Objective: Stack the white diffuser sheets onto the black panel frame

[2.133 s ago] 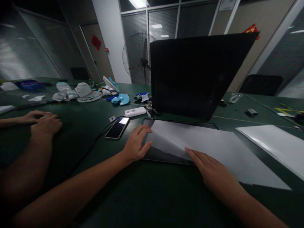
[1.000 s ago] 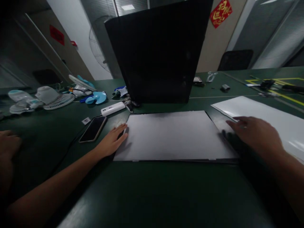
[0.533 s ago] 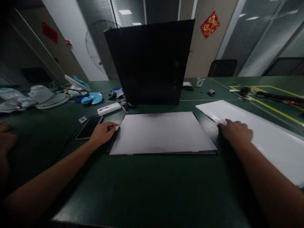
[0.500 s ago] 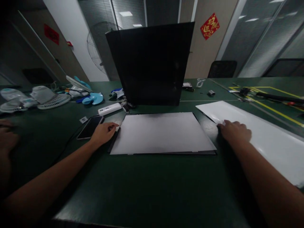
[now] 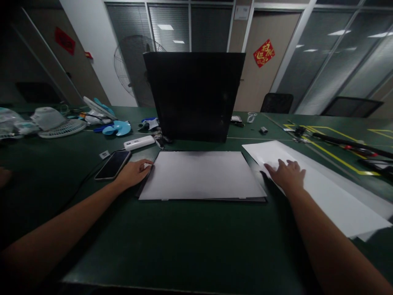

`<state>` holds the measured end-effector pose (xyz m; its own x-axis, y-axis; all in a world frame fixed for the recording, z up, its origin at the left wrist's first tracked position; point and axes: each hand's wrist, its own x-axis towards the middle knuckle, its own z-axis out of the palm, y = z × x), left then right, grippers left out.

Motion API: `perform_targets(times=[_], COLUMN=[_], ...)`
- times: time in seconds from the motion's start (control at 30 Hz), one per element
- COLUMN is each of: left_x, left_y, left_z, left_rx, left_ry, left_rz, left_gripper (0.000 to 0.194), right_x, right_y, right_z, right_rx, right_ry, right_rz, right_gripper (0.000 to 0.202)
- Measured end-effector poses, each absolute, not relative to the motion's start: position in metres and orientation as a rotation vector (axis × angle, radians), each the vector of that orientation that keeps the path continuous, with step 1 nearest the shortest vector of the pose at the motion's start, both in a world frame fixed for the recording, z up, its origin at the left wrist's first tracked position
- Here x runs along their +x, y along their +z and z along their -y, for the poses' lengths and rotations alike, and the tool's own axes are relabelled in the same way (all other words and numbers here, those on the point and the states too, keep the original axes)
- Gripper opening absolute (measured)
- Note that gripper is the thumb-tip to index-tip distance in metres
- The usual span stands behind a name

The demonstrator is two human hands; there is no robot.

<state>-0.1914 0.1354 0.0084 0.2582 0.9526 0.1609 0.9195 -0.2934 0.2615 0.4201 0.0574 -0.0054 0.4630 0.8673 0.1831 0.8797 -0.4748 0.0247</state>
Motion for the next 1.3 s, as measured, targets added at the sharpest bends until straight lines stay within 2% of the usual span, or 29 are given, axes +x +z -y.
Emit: perform_targets(times=[0.1, 0.17, 0.33, 0.53, 0.7, 0.87, 1.0, 1.07, 1.3], left_x=[-0.194, -0.196, -0.199, -0.199, -0.198, -0.198, -0.198, -0.198, -0.199], left_y=[0.005, 0.002, -0.004, -0.003, -0.010, -0.018, -0.017, -0.016, -0.015], left_z=[-0.139, -0.141, -0.145, -0.142, -0.142, -0.146, -0.148, -0.148, -0.147], left_rx=[2.401, 2.408, 2.406, 2.484, 2.655, 2.612, 2.579, 2.545, 2.571], left_ry=[0.442, 0.451, 0.474, 0.469, 0.465, 0.337, 0.334, 0.363, 0.274], left_rz=[-1.768, -1.739, -1.684, -1.656, -1.559, -1.578, -1.558, -1.552, -1.533], left_gripper=[0.047, 0.045, 0.046, 0.053, 0.063, 0.071, 0.071, 0.073, 0.086], right_x=[0.417, 0.415, 0.398, 0.378, 0.351, 0.286, 0.240, 0.227, 0.219], right_y=[-0.013, -0.017, -0.015, 0.008, 0.040, 0.054, 0.040, 0.029, 0.008], right_z=[-0.065, -0.068, -0.070, -0.053, -0.035, -0.018, -0.010, -0.009, -0.019], right_rx=[-2.635, -2.645, -2.639, -2.654, -2.603, -2.045, -1.449, -1.297, -1.343], right_ry=[-0.109, -0.013, -0.041, -0.285, -0.464, -0.758, -0.581, -0.430, 0.218], right_rz=[1.608, 1.633, 1.607, 1.576, 1.580, 1.974, 2.451, 2.574, 2.687], right_gripper=[0.100, 0.096, 0.085, 0.063, 0.057, 0.053, 0.046, 0.048, 0.063])
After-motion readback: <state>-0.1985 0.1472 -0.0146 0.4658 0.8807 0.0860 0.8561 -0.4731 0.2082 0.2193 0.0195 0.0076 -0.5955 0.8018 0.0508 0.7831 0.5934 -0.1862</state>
